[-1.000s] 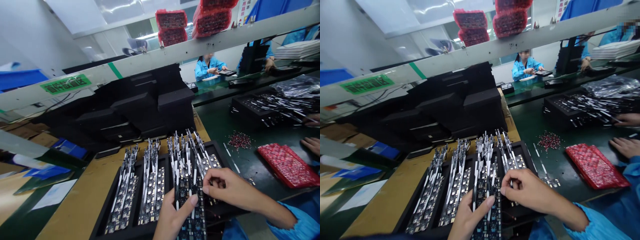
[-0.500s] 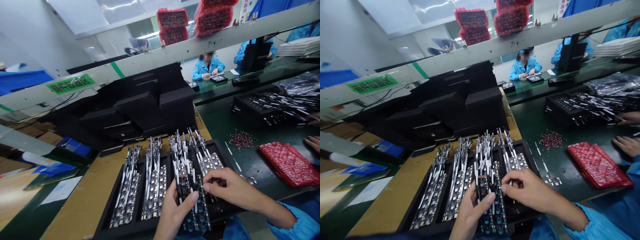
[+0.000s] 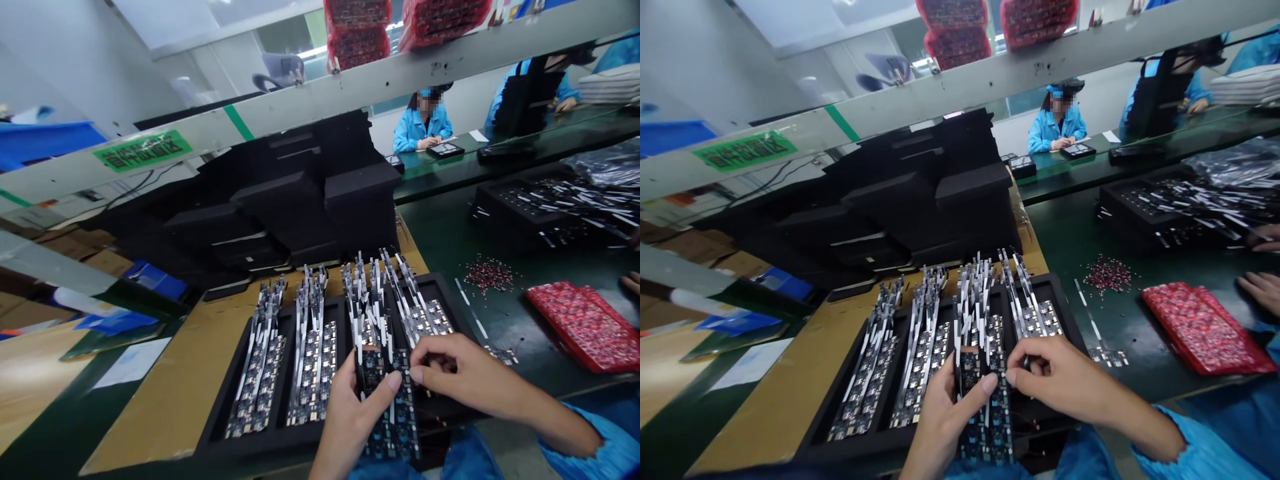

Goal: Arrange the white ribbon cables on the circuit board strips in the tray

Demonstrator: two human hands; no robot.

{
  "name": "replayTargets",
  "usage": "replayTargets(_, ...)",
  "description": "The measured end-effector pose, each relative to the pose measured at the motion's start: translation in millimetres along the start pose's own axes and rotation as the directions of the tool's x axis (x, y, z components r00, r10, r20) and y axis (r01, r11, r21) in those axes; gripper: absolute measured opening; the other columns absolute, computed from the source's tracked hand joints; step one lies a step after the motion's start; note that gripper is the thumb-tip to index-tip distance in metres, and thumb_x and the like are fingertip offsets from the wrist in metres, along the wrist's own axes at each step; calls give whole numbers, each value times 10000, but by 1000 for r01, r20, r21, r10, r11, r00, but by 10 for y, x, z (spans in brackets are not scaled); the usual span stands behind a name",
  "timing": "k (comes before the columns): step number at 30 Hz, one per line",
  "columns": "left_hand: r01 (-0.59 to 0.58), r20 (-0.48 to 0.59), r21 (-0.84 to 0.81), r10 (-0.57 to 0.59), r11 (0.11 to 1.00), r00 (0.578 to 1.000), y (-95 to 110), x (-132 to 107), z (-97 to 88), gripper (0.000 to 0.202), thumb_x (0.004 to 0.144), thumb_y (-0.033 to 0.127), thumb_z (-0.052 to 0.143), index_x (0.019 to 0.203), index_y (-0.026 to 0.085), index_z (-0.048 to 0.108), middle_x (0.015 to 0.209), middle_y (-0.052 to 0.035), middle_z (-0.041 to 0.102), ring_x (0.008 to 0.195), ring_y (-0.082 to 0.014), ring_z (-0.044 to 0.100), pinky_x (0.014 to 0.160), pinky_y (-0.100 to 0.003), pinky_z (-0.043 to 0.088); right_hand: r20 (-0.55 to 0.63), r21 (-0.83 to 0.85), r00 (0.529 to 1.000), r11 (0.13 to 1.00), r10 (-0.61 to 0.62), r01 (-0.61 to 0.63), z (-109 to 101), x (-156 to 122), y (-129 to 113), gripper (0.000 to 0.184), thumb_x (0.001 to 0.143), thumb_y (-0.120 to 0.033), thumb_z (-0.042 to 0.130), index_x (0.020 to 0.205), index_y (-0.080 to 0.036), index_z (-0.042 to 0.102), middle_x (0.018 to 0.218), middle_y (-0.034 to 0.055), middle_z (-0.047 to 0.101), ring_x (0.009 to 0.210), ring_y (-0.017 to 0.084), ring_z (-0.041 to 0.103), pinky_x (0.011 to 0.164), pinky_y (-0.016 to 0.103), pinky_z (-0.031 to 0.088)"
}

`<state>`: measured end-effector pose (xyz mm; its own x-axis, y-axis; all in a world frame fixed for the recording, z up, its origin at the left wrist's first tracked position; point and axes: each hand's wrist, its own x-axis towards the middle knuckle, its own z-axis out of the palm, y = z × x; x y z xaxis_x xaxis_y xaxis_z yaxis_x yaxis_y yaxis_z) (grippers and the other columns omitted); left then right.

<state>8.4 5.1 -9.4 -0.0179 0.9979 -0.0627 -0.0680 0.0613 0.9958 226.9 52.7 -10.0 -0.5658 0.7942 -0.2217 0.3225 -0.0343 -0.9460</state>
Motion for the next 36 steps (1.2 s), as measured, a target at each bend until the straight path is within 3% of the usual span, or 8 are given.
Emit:
replayTargets(6, -31, -38, 22, 32, 999, 999, -18, 4, 18, 312, 716, 252, 813, 992, 184, 683, 911, -139, 731, 823, -403, 694, 702, -408, 582, -5, 11, 1000, 1000, -2, 2, 0, -4, 44, 223, 1000, -439, 776, 945, -232, 839, 652, -55, 554, 644, 155, 480, 605, 287, 319)
replayTargets(14, -19, 12, 50, 18, 999, 1000, -72, 20, -44, 290, 731, 246, 812, 981, 225, 666, 847, -108, 725, 760, -380, 688, 645, -375, 575, 20, 31, 1000, 999, 19, -19, -31, 17, -1, 227, 976, -445, 797, 992, -225, 849, 660, -66, 526, 646, 145, 446, 616, 290, 299)
replayTargets(19, -7, 44, 46, 5, 999, 999, -80, 31, -49, 283, 735, 241, 809, 969, 193, 658, 838, -112, 727, 760, -376, 691, 649, -359, 568, 36, 54, 999, 998, 38, -40, -36, 32, -7, 229, 957, -451, 814, 966, -225, 845, 623, -78, 493, 626, 142, 416, 612, 301, 267)
replayTargets(23, 14, 4, 44, -14, 999, 1000, -69, 31, -44, 294, 720, 267, 812, 965, 203, 662, 864, -120, 722, 787, -392, 682, 681, -383, 564, 31, 83, 999, 996, 38, -41, -21, 24, 5, 210, 960, -429, 822, 952, -219, 830, 597, -100, 417, 609, 134, 350, 598, 313, 215)
replayTargets(28, 46, 7, 54, -46, 998, 999, -78, 39, -58, 308, 694, 286, 828, 947, 215, 667, 861, -128, 726, 776, -413, 684, 691, -424, 560, 42, 144, 997, 987, 66, -72, -5, 22, 13, 229, 961, -440, 834, 945, -215, 799, 598, -108, 424, 613, 131, 335, 586, 307, 212)
replayTargets(36, -1, -59, 78, 6, 997, 998, -62, 34, -25, 284, 718, 291, 810, 958, 219, 677, 855, -118, 723, 797, -408, 687, 686, -426, 579, 3, 61, 999, 997, 53, -53, 21, 69, -51, 158, 966, -368, 775, 920, -216, 777, 568, -118, 407, 585, 131, 334, 571, 299, 232)
